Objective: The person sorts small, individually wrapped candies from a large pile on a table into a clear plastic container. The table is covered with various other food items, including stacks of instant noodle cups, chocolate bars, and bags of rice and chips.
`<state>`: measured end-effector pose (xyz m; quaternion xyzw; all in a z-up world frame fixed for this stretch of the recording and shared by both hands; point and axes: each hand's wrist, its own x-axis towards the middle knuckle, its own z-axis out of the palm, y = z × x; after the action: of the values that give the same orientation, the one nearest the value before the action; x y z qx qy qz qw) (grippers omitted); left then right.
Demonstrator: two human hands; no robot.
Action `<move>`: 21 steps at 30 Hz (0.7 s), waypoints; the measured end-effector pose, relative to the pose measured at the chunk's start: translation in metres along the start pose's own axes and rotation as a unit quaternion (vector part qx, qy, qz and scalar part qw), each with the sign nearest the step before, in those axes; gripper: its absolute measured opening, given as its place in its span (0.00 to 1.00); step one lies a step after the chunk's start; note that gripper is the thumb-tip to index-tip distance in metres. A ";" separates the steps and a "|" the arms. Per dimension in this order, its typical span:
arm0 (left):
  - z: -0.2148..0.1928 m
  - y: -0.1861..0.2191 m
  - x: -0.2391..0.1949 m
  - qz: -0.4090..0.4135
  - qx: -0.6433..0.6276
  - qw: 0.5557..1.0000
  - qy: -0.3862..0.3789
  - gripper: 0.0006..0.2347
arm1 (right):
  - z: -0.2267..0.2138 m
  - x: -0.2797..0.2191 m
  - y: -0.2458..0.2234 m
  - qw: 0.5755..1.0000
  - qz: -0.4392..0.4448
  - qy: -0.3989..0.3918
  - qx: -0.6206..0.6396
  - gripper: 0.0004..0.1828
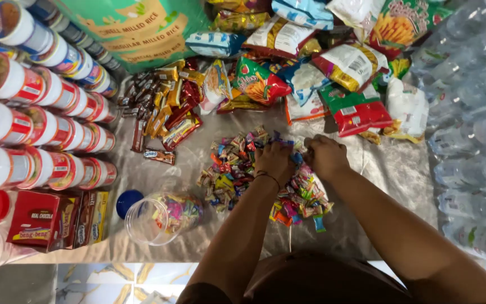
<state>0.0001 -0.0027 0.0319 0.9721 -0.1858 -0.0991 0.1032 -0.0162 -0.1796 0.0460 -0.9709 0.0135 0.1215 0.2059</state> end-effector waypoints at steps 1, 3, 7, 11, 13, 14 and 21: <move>-0.007 0.003 -0.001 -0.003 0.001 1.000 0.004 0.14 | 0.002 0.002 0.001 1.000 -0.005 0.002 -0.001 0.16; -0.021 0.010 -0.006 0.015 0.021 1.000 0.002 0.20 | 0.007 0.003 0.003 1.000 -0.002 0.010 0.027 0.15; 0.023 0.000 -0.003 0.012 0.044 0.999 -0.002 0.11 | 0.012 -0.003 0.006 0.998 -0.014 0.024 0.048 0.15; 0.011 0.007 -0.007 0.078 0.013 0.997 0.014 0.16 | 0.017 -0.012 0.010 0.996 -0.023 0.047 0.077 0.13; 0.007 0.010 -0.006 0.085 0.014 0.996 0.006 0.17 | 0.020 -0.016 0.013 0.995 -0.021 0.051 0.083 0.13; 0.008 0.011 -0.005 0.082 0.018 0.996 -0.021 0.16 | 0.023 -0.018 0.016 0.995 -0.005 0.064 0.083 0.13; -0.038 0.022 -0.021 0.072 -0.025 0.997 -0.024 0.09 | 0.046 -0.033 0.043 0.924 0.071 0.056 0.370 0.15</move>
<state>-0.0174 -0.0083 0.0769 0.9507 -0.2553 -0.1191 0.1299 -0.0621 -0.2011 -0.0034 -0.8272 0.1383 0.0678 0.5405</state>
